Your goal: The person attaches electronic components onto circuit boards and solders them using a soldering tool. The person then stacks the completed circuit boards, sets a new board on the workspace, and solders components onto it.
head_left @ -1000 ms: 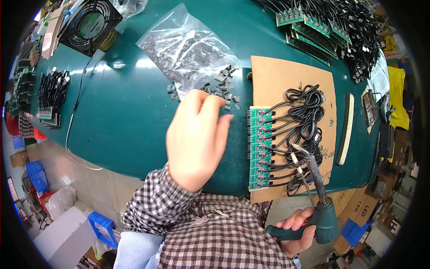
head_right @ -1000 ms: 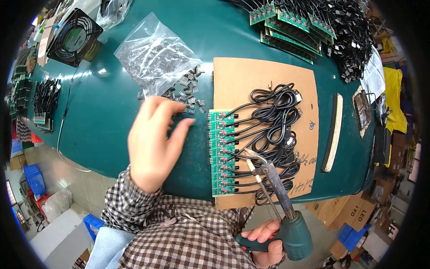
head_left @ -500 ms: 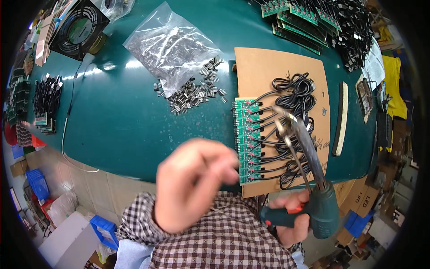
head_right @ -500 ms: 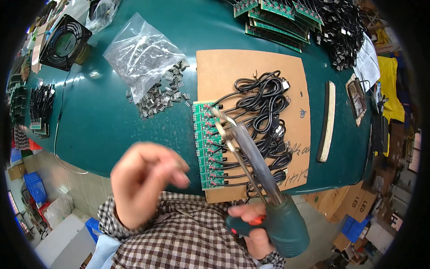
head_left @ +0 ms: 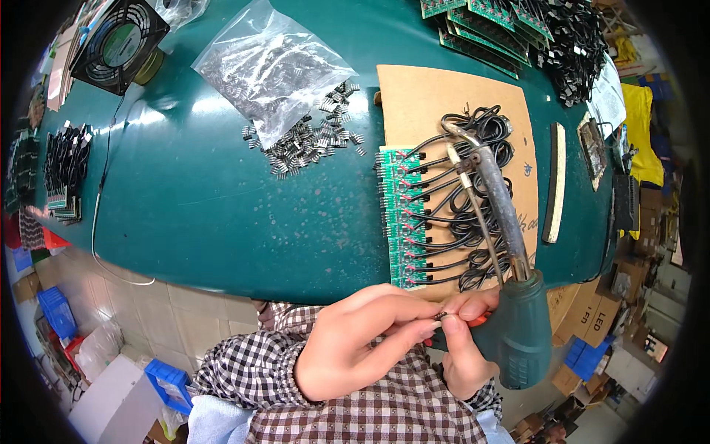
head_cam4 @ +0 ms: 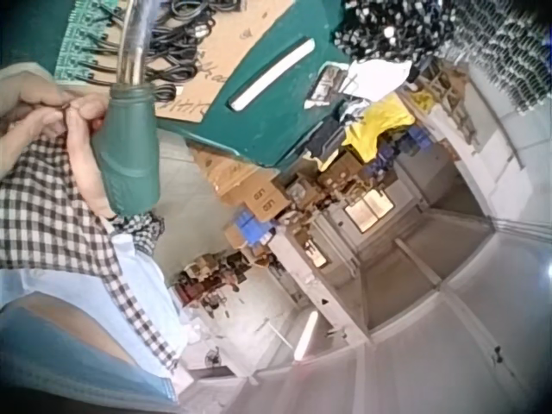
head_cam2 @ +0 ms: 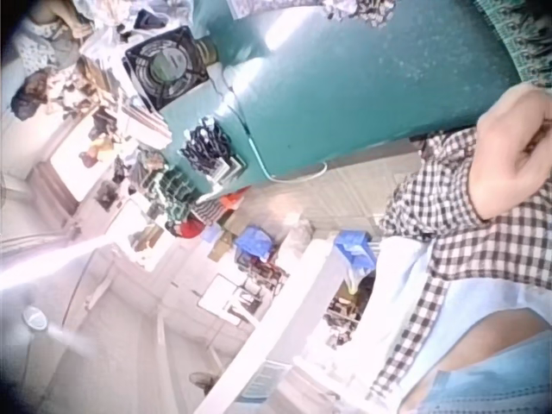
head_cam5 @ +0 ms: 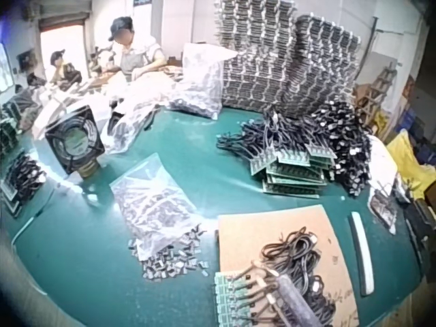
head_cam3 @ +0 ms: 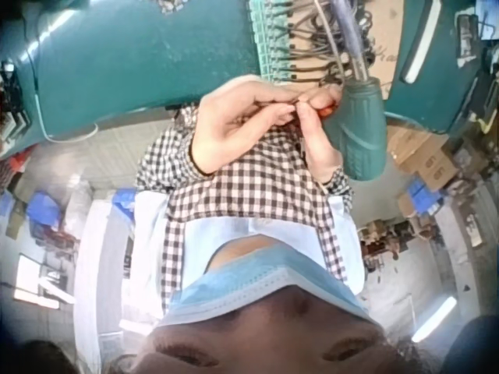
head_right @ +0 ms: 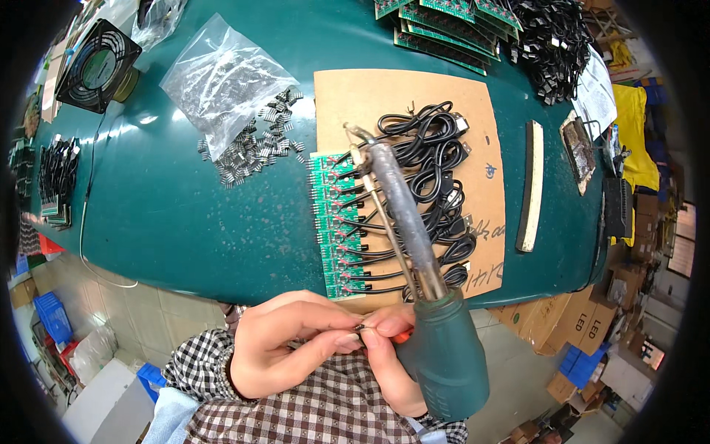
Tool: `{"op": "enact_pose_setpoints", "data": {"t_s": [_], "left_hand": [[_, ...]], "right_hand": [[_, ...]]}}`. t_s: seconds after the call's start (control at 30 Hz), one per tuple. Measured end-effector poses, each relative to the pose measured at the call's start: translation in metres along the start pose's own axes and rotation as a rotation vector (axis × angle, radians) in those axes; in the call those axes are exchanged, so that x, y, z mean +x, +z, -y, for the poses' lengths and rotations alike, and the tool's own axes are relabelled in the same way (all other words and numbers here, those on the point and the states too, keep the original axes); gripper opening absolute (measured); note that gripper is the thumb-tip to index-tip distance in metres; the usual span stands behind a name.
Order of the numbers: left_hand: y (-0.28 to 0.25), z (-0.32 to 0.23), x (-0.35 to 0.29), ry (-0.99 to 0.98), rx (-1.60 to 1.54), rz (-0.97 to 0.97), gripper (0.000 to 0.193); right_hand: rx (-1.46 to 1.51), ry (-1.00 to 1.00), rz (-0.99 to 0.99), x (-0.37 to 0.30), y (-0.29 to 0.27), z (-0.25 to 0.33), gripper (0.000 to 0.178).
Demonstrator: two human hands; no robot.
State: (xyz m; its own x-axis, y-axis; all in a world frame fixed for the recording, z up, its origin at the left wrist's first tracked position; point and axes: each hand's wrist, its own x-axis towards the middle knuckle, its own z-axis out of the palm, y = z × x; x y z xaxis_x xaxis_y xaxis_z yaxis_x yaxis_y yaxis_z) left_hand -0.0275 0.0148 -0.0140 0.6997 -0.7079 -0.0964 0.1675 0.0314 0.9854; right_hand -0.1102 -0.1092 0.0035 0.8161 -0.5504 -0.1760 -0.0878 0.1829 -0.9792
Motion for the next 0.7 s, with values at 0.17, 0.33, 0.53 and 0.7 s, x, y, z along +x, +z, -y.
{"op": "enact_pose_setpoints", "data": {"t_s": [0.17,0.33,0.53,0.7], "left_hand": [[0.003,-0.002,-0.005,0.115,0.298,-0.095,0.011],[-0.013,-0.009,0.000,-0.019,0.257,-0.094,0.005],[-0.007,0.031,0.014,-0.277,-0.070,-0.384,0.010],[-0.005,0.034,0.015,-0.334,-0.180,-0.356,0.009]], "right_hand": [[-0.297,-0.017,0.055,-0.004,-0.004,-0.004,0.022],[-0.484,-0.046,0.153,-0.004,-0.009,0.000,0.024],[-0.262,0.005,-0.038,-0.033,-0.024,-0.008,0.031],[-0.178,-0.185,-0.089,-0.046,-0.035,-0.026,0.035]]}}
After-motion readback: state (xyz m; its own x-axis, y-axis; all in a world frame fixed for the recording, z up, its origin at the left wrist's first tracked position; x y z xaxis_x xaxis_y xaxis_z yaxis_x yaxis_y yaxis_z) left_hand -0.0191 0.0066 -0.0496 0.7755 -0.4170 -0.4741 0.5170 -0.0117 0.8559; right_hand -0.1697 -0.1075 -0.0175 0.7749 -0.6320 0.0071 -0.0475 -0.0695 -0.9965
